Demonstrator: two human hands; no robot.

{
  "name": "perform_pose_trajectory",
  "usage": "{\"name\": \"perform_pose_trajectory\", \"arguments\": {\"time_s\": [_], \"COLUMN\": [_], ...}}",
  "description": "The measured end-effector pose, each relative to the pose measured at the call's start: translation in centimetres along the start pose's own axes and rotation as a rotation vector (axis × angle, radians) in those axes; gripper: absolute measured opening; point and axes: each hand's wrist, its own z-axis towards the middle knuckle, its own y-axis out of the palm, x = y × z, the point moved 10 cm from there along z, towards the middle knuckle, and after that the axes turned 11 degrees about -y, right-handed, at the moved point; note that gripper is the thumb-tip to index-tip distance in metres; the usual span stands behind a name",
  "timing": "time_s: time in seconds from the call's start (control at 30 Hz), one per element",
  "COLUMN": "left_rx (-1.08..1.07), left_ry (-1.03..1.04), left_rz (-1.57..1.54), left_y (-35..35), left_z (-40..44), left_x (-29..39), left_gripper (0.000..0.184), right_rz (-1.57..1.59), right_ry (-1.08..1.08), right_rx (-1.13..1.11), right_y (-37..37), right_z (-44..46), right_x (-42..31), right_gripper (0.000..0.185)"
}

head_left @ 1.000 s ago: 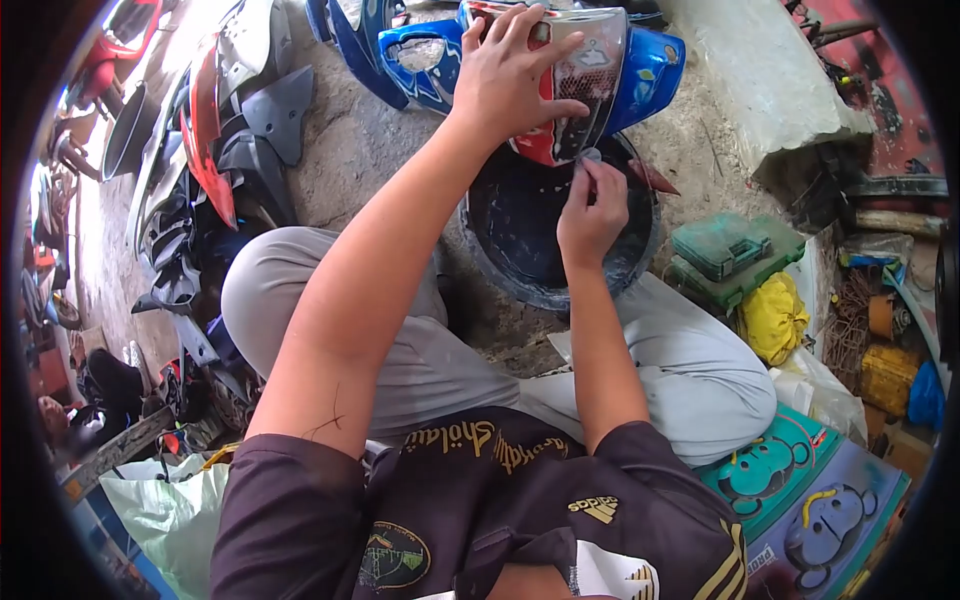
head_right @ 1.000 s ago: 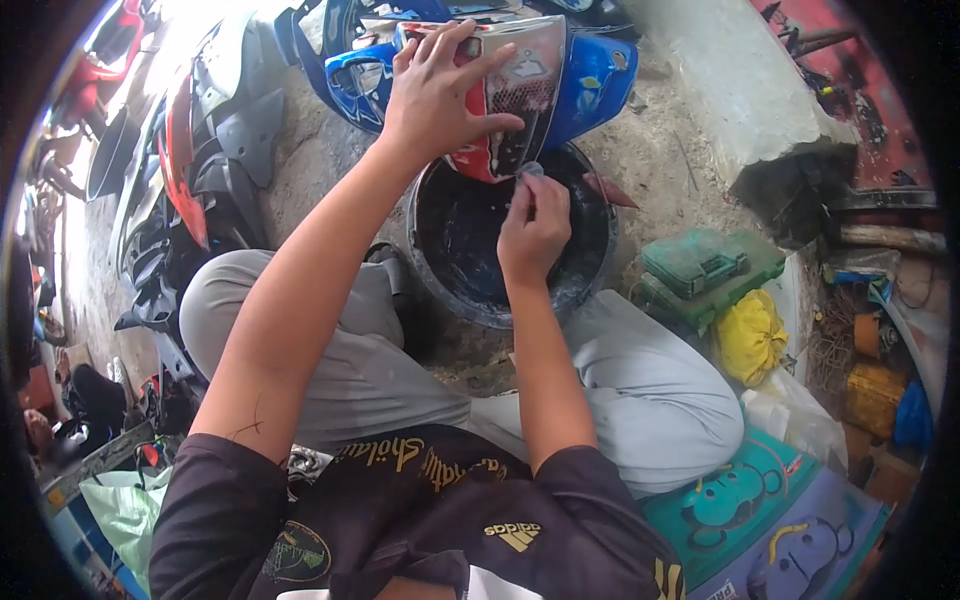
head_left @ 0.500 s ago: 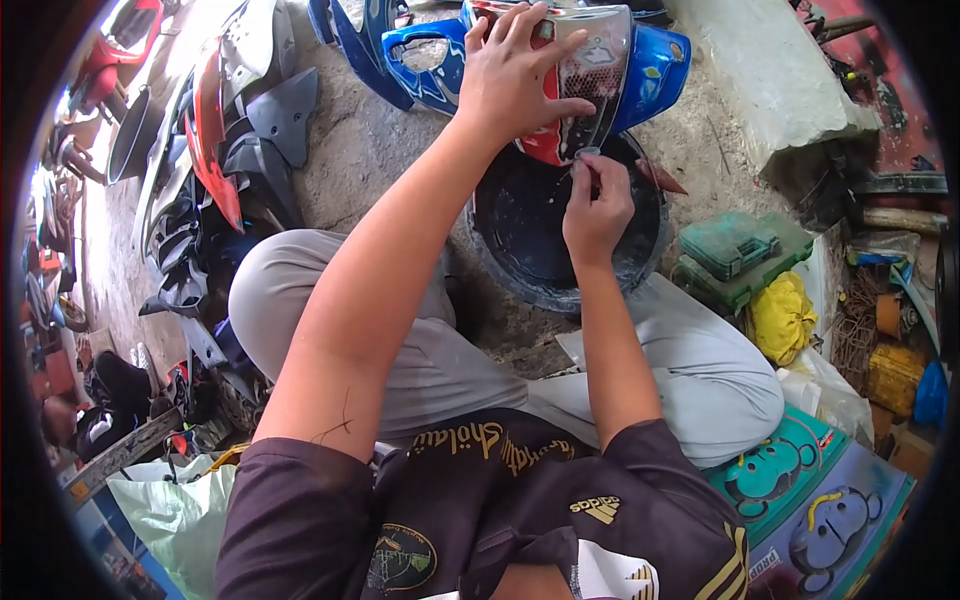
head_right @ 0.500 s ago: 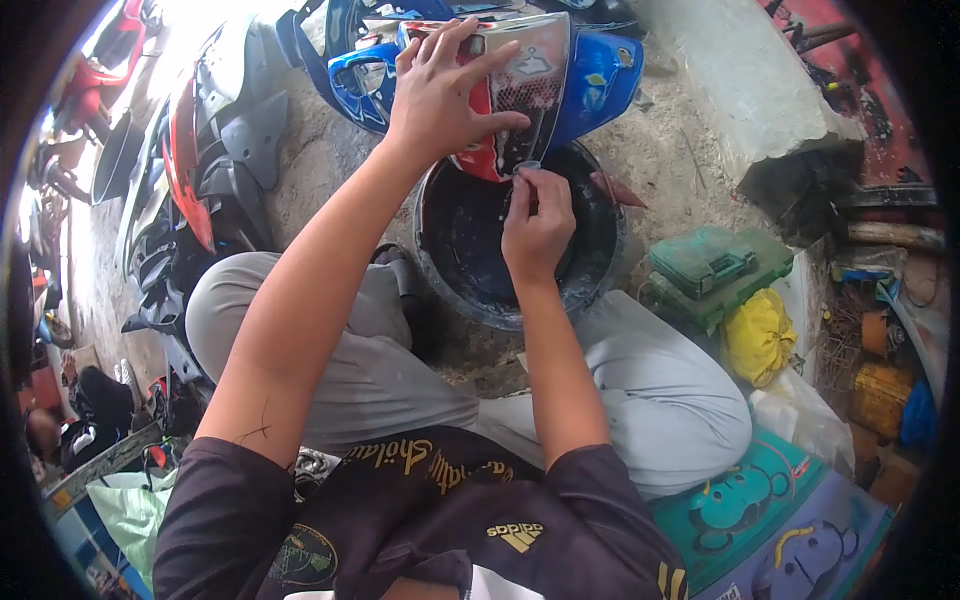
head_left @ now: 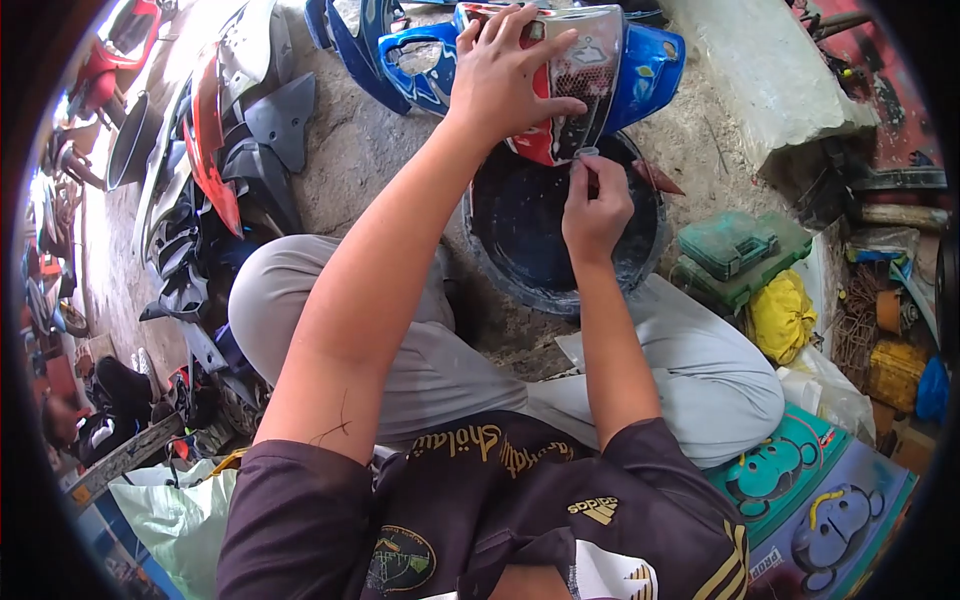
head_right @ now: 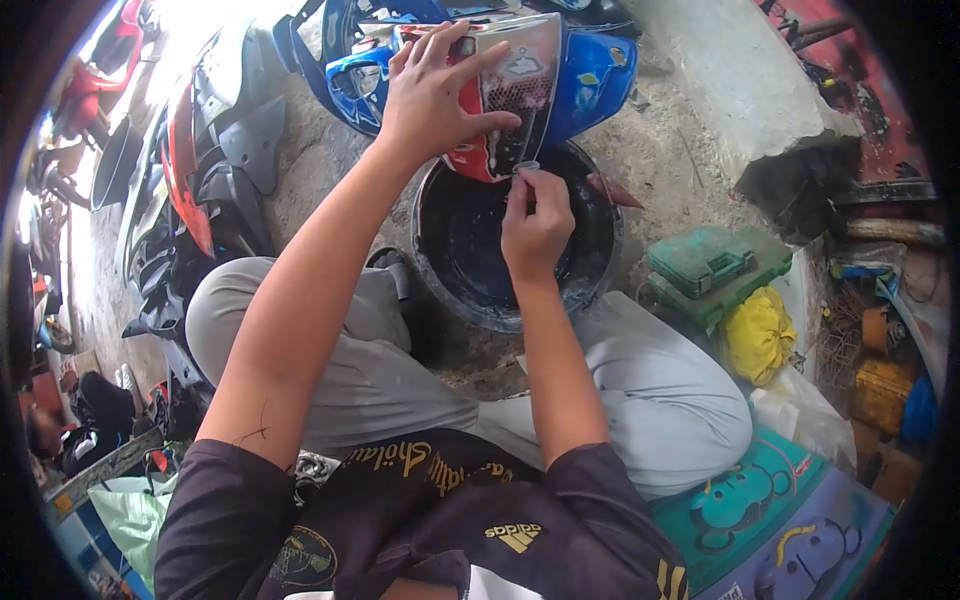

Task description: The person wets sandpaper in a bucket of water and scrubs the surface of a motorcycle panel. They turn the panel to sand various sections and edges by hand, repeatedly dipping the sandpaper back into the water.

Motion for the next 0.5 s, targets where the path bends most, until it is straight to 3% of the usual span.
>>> {"name": "perform_pose_trajectory", "arguments": {"time_s": [0.13,0.27,0.37,0.47,0.5], "left_rx": [-0.003,0.000,0.003,-0.008,-0.008], "left_ry": [-0.004,-0.023,-0.008,-0.005,-0.008], "left_rz": [0.006,0.025,0.035,0.008,0.000], "left_y": [0.0,0.5,0.2,-0.1,0.0], "left_z": [0.1,0.1,0.0,0.0,0.1], "left_x": [-0.1,-0.5,0.1,0.1,0.0], "left_gripper": [0.090,0.090,0.091,0.091,0.091], "right_rz": [0.010,0.139,0.104,-0.004,-0.020], "right_ry": [-0.362,-0.167,-0.218,-0.051,-0.095], "right_rx": [-0.120,-0.115,-0.049,0.023,0.044], "right_y": [2.1,1.7,1.6,0.1,-0.1], "right_z": [-0.9,-0.5,-0.9,-0.2,0.1], "right_x": [-3.4,-1.9,-2.2,-0.2,-0.4], "right_gripper": [0.014,0.013,0.011,0.010,0.009]}}
